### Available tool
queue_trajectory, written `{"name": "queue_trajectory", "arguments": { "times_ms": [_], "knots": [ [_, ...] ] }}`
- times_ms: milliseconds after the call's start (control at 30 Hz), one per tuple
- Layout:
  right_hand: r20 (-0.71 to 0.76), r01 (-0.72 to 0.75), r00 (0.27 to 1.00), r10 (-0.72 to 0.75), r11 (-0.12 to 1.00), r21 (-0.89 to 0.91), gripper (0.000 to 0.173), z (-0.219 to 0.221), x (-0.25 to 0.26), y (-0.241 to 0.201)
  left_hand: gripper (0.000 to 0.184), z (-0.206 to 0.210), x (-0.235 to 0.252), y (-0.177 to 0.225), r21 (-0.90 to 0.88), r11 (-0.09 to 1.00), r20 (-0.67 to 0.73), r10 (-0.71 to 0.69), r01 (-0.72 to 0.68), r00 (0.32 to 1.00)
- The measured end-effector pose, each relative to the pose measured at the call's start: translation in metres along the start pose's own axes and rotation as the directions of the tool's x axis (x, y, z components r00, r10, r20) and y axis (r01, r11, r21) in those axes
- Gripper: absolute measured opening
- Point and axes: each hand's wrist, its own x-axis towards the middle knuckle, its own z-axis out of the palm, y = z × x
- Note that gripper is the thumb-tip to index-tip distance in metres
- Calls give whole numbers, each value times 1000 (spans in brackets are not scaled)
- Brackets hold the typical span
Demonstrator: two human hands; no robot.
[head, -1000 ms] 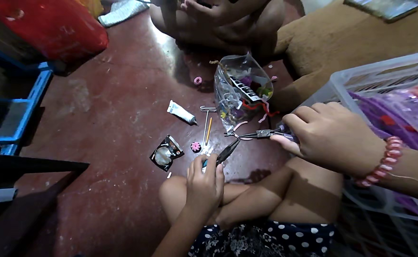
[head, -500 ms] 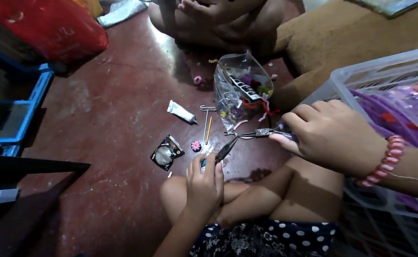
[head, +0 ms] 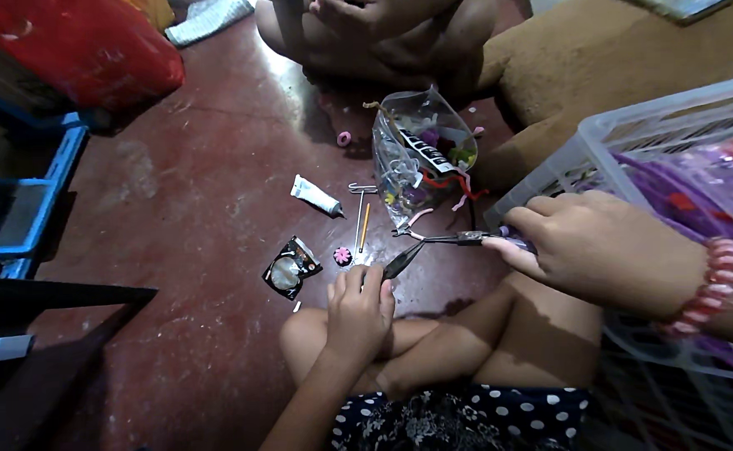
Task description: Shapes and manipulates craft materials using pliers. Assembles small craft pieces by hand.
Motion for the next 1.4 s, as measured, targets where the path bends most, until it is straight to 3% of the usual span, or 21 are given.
{"name": "queue_trajectory", "arguments": {
  "times_ms": [167, 367, 500, 700, 933, 1400],
  "knots": [
    [109, -34, 994, 30, 999, 29, 41, -17, 1, 2, 30, -4, 8, -6, 92, 989, -41, 123, -119, 992],
    [240, -122, 966, 93, 986, 110, 42, -27, 1, 5, 31, -4, 12, -7, 127, 978, -75, 177, -167, 981],
    [23, -3, 1000, 2, 999, 47, 44, -19, -4, 9, 33, -5, 13, -4, 80, 984, -71, 163, -157, 984],
    [-222, 71, 971, -87, 994, -79, 57, -15, -3, 9, 36, -14, 12, 7, -104, 991, -37, 78, -82, 996],
    [-273, 41, 960, -63, 996, -85, 58, -23, -8, 5, 36, -19, 10, 18, -187, 980, -92, 44, -61, 995],
    [-274, 41, 959, -67, 994, -99, 58, -30, -12, 5, 36, -26, 9, 21, -136, 988, -115, 63, -78, 991]
  ]
}}
